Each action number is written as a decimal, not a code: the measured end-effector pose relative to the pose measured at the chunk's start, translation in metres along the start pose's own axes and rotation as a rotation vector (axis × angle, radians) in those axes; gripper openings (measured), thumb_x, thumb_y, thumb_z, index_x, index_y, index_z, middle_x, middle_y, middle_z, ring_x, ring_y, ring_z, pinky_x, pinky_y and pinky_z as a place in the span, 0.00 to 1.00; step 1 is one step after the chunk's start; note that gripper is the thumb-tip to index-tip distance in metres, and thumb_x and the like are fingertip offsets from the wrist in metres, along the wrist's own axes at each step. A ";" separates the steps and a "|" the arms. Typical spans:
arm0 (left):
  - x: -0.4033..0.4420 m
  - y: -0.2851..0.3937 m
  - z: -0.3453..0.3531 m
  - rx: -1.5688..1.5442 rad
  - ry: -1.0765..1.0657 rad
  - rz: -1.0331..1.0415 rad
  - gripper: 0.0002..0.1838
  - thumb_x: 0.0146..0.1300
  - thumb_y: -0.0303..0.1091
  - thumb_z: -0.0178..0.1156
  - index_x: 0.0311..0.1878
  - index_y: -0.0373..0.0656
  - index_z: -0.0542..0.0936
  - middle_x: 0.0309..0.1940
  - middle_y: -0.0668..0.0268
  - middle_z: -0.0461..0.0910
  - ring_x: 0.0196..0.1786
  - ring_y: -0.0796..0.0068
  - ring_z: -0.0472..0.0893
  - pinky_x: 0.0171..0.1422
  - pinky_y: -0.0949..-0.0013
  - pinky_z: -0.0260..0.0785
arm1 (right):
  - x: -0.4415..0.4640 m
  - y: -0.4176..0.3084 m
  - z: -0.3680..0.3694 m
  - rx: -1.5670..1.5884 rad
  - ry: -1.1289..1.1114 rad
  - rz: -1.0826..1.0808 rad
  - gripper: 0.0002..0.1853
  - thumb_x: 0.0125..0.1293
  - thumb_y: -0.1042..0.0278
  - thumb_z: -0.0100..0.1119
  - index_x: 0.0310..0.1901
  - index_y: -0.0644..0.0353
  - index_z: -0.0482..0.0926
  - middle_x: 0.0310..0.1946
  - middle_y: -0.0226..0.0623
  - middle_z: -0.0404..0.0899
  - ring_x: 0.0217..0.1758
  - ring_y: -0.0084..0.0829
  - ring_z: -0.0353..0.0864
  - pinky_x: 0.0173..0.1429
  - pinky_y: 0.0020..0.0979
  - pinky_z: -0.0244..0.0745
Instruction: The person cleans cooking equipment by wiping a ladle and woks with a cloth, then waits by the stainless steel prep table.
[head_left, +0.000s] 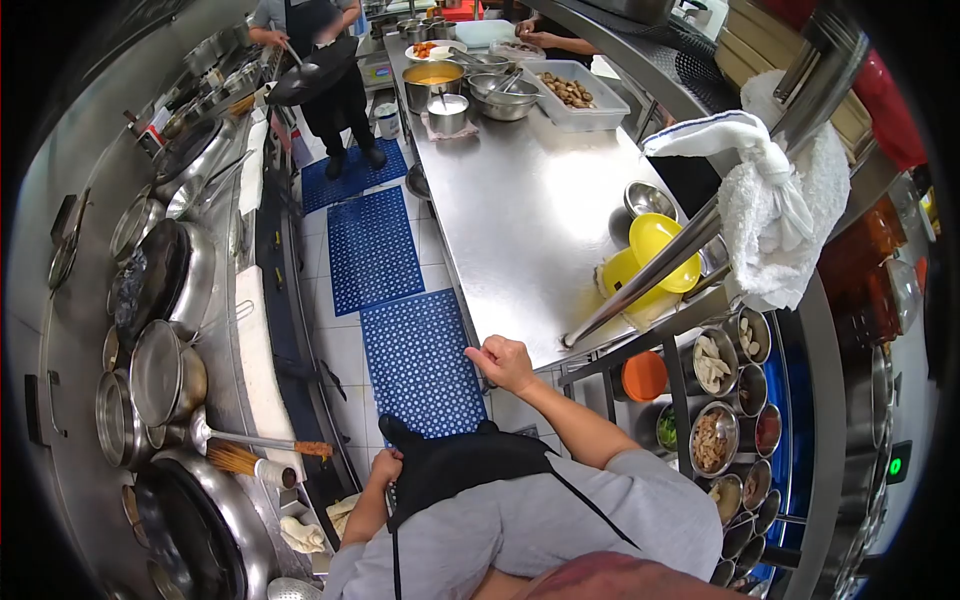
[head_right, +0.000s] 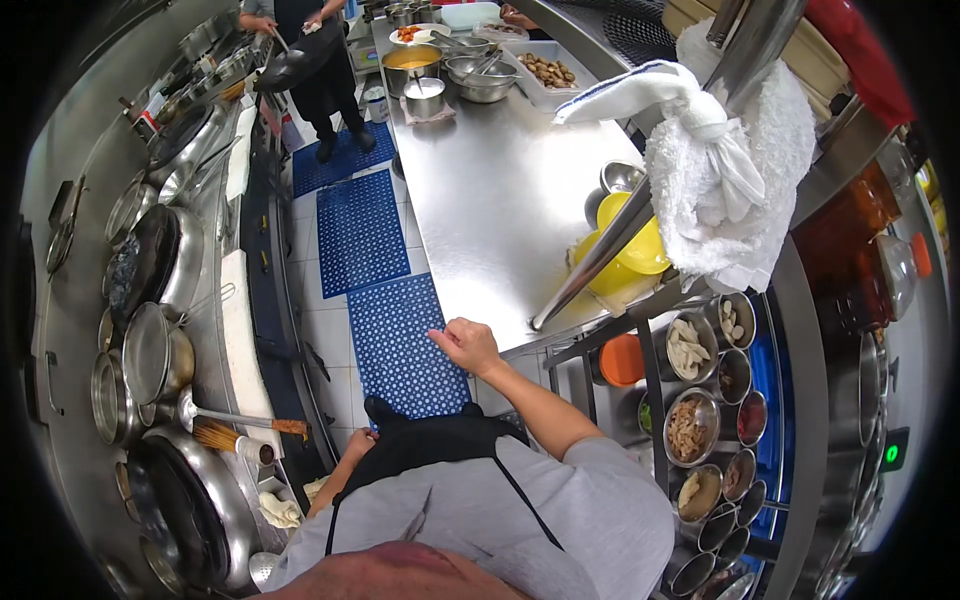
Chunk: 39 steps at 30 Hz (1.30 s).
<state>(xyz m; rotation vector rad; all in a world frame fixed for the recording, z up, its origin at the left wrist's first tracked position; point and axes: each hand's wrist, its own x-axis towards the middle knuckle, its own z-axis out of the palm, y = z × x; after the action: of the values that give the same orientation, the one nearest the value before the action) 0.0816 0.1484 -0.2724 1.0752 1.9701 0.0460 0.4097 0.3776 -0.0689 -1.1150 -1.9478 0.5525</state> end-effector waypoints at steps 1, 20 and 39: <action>-0.008 0.011 -0.003 -0.008 0.015 0.019 0.13 0.56 0.35 0.59 0.43 0.46 0.87 0.44 0.51 0.87 0.51 0.50 0.85 0.59 0.55 0.76 | 0.000 0.000 0.000 -0.006 -0.006 0.005 0.23 0.64 0.53 0.70 0.19 0.58 0.74 0.17 0.39 0.76 0.20 0.40 0.78 0.26 0.39 0.71; 0.011 0.009 0.042 -0.045 0.022 0.112 0.36 0.61 0.65 0.57 0.69 0.59 0.77 0.77 0.49 0.61 0.77 0.43 0.60 0.79 0.47 0.54 | -0.002 -0.001 0.003 -0.004 0.025 -0.050 0.24 0.62 0.53 0.72 0.18 0.59 0.73 0.16 0.39 0.75 0.17 0.39 0.74 0.24 0.38 0.68; -0.002 0.030 -0.015 0.065 -0.127 0.120 0.21 0.59 0.50 0.62 0.49 0.49 0.88 0.49 0.54 0.86 0.55 0.52 0.84 0.63 0.56 0.74 | -0.004 -0.007 0.000 -0.078 -0.032 0.000 0.23 0.65 0.51 0.68 0.20 0.58 0.76 0.20 0.40 0.78 0.21 0.42 0.79 0.28 0.39 0.72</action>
<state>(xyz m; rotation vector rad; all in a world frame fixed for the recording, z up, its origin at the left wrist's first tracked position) 0.0912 0.1712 -0.2496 1.2091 1.8031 -0.0212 0.4072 0.3706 -0.0653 -1.1605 -2.0124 0.5009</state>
